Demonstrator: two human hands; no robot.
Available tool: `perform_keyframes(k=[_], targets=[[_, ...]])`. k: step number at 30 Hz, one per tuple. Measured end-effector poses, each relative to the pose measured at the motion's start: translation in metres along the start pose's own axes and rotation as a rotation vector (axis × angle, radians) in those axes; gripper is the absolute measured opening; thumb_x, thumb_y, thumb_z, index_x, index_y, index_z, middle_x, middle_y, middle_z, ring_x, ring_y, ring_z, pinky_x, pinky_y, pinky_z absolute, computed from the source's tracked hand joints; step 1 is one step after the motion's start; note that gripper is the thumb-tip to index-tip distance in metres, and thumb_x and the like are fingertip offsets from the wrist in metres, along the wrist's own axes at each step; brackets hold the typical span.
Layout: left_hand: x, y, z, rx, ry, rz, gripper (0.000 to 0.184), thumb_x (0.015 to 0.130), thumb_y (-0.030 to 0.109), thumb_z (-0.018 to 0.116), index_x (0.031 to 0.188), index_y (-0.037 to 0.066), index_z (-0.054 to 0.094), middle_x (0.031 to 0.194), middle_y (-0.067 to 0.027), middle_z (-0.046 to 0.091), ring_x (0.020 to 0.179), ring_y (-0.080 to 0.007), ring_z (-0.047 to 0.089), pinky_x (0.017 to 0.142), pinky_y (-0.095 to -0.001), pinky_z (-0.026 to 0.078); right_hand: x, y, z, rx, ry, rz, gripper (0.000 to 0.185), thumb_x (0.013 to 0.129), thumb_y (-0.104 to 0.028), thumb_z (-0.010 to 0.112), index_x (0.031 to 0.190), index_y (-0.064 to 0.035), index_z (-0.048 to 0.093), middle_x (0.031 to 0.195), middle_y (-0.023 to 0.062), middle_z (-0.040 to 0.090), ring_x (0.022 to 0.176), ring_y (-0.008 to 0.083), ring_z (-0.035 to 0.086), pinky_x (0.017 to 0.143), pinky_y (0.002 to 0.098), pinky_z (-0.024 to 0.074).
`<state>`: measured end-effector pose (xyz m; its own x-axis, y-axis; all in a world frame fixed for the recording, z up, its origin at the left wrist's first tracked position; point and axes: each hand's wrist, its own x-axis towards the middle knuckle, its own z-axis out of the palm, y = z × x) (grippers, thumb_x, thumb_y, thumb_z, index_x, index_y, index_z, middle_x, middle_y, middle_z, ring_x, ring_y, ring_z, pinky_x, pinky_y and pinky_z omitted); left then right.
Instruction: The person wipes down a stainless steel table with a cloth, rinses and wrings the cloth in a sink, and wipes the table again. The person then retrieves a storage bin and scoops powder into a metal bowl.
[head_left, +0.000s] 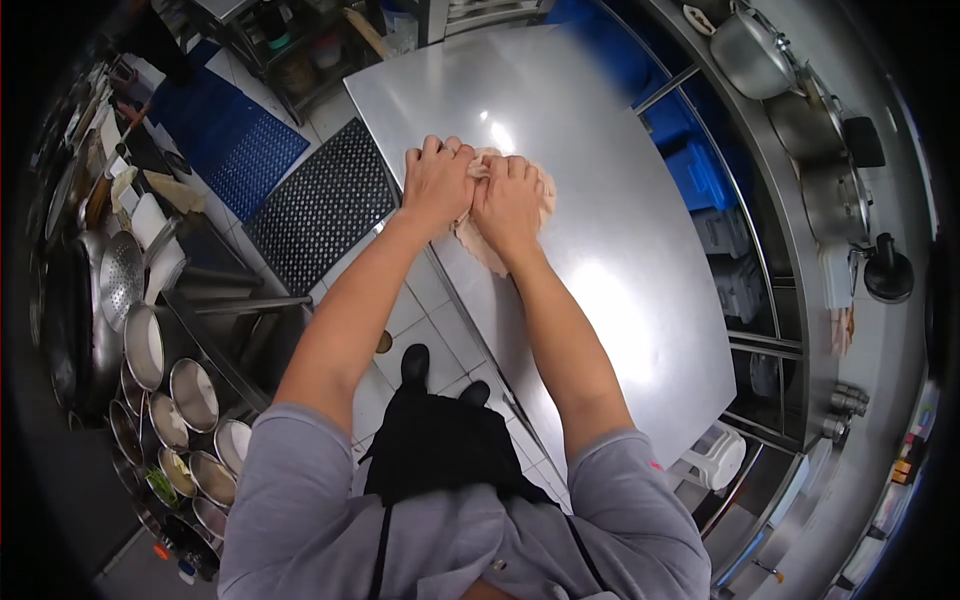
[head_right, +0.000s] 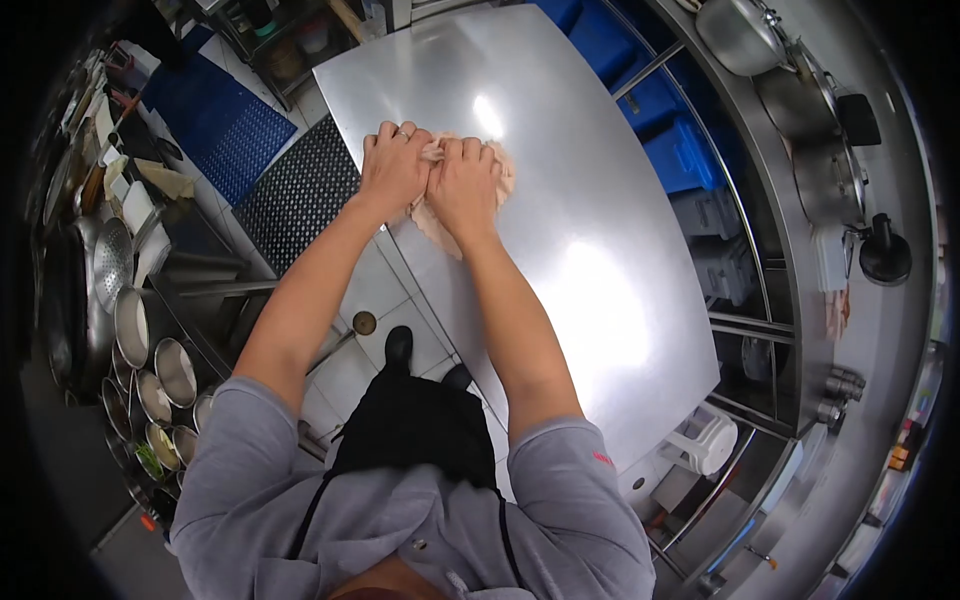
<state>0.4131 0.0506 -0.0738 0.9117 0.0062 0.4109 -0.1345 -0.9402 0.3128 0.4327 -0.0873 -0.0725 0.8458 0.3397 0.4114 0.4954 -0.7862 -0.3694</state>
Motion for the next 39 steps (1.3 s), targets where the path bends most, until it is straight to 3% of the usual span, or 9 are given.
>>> perform_keyframes(k=[5, 17, 20, 23, 29, 32, 35, 39], targets=[[-0.028, 0.017, -0.01, 0.053, -0.016, -0.024, 0.028, 0.081, 0.017, 0.058, 0.107, 0.01, 0.065, 0.107, -0.0055, 0.063, 0.103, -0.0294, 0.053, 0.084, -0.0473, 0.039, -0.013, 0.002, -0.004, -0.011, 0.01, -0.043, 0.025, 0.086, -0.018, 0.056, 0.108, -0.008, 0.063, 0.106, 0.0122, 0.057, 0.102, 0.033, 0.051, 0.09, 0.0461, 0.0386], [-0.001, 0.016, -0.007, 0.082, -0.079, -0.051, 0.033, 0.084, 0.019, 0.058, 0.115, 0.011, 0.064, 0.109, -0.006, 0.062, 0.105, -0.028, 0.052, 0.087, -0.0477, 0.035, -0.007, 0.006, 0.002, -0.017, 0.011, 0.004, 0.024, 0.086, -0.018, 0.058, 0.108, -0.0088, 0.062, 0.105, 0.0112, 0.058, 0.102, 0.0318, 0.052, 0.089, 0.0461, 0.0385], [-0.012, 0.02, -0.004, 0.061, -0.093, -0.061, 0.031, 0.083, 0.018, 0.057, 0.113, 0.011, 0.065, 0.109, -0.0064, 0.062, 0.104, -0.0281, 0.052, 0.086, -0.0479, 0.035, -0.008, 0.006, 0.0, 0.014, 0.039, -0.021, 0.024, 0.086, -0.017, 0.057, 0.108, -0.0088, 0.063, 0.104, 0.0112, 0.058, 0.101, 0.032, 0.052, 0.089, 0.0464, 0.0387], [-0.011, 0.023, -0.007, 0.061, 0.029, -0.052, 0.028, 0.083, 0.018, 0.057, 0.109, 0.01, 0.066, 0.109, -0.0066, 0.062, 0.104, -0.0285, 0.051, 0.086, -0.0482, 0.035, -0.006, 0.006, 0.001, 0.001, 0.017, -0.003, 0.024, 0.086, -0.017, 0.057, 0.108, -0.0087, 0.063, 0.104, 0.0113, 0.058, 0.101, 0.0321, 0.053, 0.089, 0.0466, 0.0389], [-0.015, 0.021, -0.005, 0.101, -0.057, -0.079, 0.027, 0.083, 0.019, 0.057, 0.106, 0.01, 0.067, 0.107, -0.0067, 0.062, 0.104, -0.029, 0.051, 0.085, -0.0493, 0.035, -0.006, 0.004, -0.004, 0.01, -0.027, 0.016, 0.025, 0.089, -0.019, 0.056, 0.111, -0.0088, 0.063, 0.107, 0.0117, 0.058, 0.105, 0.0327, 0.052, 0.091, 0.0479, 0.0388], [-0.007, 0.023, -0.009, 0.06, 0.025, -0.072, 0.027, 0.082, 0.018, 0.056, 0.106, 0.009, 0.066, 0.109, -0.0063, 0.061, 0.104, -0.029, 0.051, 0.085, -0.0495, 0.035, -0.006, 0.005, 0.0, -0.006, -0.011, 0.014, 0.025, 0.089, -0.019, 0.056, 0.111, -0.0087, 0.063, 0.107, 0.0116, 0.058, 0.105, 0.0328, 0.052, 0.091, 0.0479, 0.0389], [-0.008, 0.021, -0.009, 0.063, -0.1, -0.071, 0.028, 0.084, 0.019, 0.056, 0.108, 0.01, 0.066, 0.114, -0.0057, 0.06, 0.105, -0.0288, 0.05, 0.085, -0.0493, 0.035, -0.008, 0.004, -0.001, 0.017, 0.021, 0.008, 0.025, 0.087, -0.018, 0.057, 0.11, -0.0087, 0.063, 0.105, 0.0108, 0.058, 0.103, 0.0316, 0.052, 0.09, 0.0462, 0.039], [-0.009, 0.02, -0.007, 0.08, -0.023, -0.054, 0.028, 0.086, 0.025, 0.058, 0.109, 0.01, 0.066, 0.117, -0.0058, 0.06, 0.106, -0.0282, 0.05, 0.086, -0.049, 0.035, -0.005, 0.004, -0.001, -0.019, 0.002, -0.011, 0.025, 0.087, -0.017, 0.057, 0.11, -0.0088, 0.062, 0.106, 0.0104, 0.058, 0.103, 0.0315, 0.052, 0.09, 0.0464, 0.0389]])
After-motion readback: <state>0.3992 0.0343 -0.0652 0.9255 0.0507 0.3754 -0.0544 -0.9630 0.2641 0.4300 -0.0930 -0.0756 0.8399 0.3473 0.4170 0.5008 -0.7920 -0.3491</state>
